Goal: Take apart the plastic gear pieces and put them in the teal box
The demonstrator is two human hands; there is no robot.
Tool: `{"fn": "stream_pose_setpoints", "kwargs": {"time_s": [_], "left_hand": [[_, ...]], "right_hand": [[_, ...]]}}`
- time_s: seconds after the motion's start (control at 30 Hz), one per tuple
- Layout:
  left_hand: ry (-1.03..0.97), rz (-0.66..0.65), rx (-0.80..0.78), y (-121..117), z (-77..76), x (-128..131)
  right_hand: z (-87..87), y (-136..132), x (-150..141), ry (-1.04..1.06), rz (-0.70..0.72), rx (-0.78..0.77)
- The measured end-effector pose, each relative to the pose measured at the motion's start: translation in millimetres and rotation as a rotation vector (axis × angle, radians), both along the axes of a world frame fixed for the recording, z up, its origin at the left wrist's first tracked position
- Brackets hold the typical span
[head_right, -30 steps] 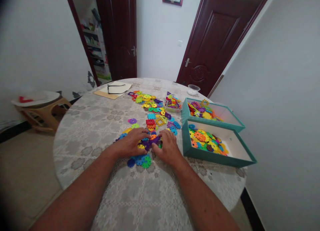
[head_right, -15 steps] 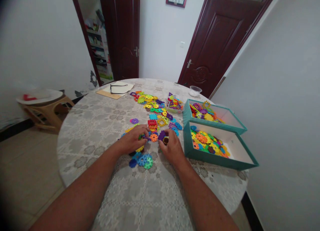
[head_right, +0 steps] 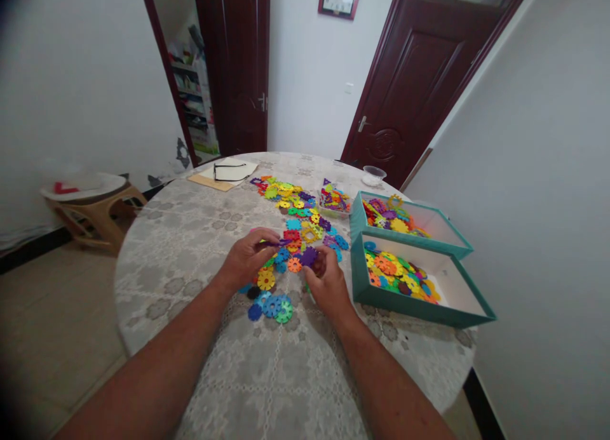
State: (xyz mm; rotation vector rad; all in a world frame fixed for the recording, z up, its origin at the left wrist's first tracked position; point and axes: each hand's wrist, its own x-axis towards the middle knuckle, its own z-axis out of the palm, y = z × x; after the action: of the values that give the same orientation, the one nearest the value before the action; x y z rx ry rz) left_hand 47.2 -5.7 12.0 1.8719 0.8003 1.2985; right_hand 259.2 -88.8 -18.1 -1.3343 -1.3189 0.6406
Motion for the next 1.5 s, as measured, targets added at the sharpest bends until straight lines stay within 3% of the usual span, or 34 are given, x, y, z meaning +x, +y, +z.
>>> {"fn": "stream_pose_setpoints", "kwargs": {"time_s": [0.17, 0.33, 0.5, 0.7, 0.8, 0.93, 1.03, 1.13, 1.23, 1.4, 1.5], "left_hand": [[0.139, -0.211, 0.217, -7, -12.7, 12], [0.229, -0.256, 0.232, -12, -13.1, 14], [0.233, -0.181, 0.192, -10, -2.6, 8], [0.192, 0.281, 0.126, 4, 2.7, -5], [0.172, 0.403, 0.084, 9, 3.1, -11], [0.147, 0.451, 0.075, 10, 2.3, -13], [0.079, 0.512, 0.034, 9, 4.5, -15], [-0.027, 0.578, -0.056, 11, 8.0, -20], [-0.109, 0.615, -0.127, 17, 7.4, -25], [-0.190, 0.618, -0.194, 25, -2.1, -29], [-0.166, 0.626, -0.189, 25, -1.2, -29]], "right_hand": [[3.7, 1, -13, 0.486, 0.190, -0.153], [9.8, -2, -14, 0.571, 0.244, -0.181], [16.0, -4, -15, 0.337, 0.204, -0.222], [56.9, -12, 16, 0.001, 0.091, -0.184], [85.1, -4, 55, -0.188, -0.080, -0.112], [111.0, 22, 116, -0.316, -0.417, 0.020], [116.0, 36, 146, -0.527, -0.598, 0.035], [109.9, 36, 146, -0.726, -0.635, 0.082], [94.2, 23, 110, -0.749, -0.498, 0.150], [44.4, -6, 11, -0.683, 0.147, 0.068], [17.7, -17, -28, -0.728, 0.286, 0.131]]}}
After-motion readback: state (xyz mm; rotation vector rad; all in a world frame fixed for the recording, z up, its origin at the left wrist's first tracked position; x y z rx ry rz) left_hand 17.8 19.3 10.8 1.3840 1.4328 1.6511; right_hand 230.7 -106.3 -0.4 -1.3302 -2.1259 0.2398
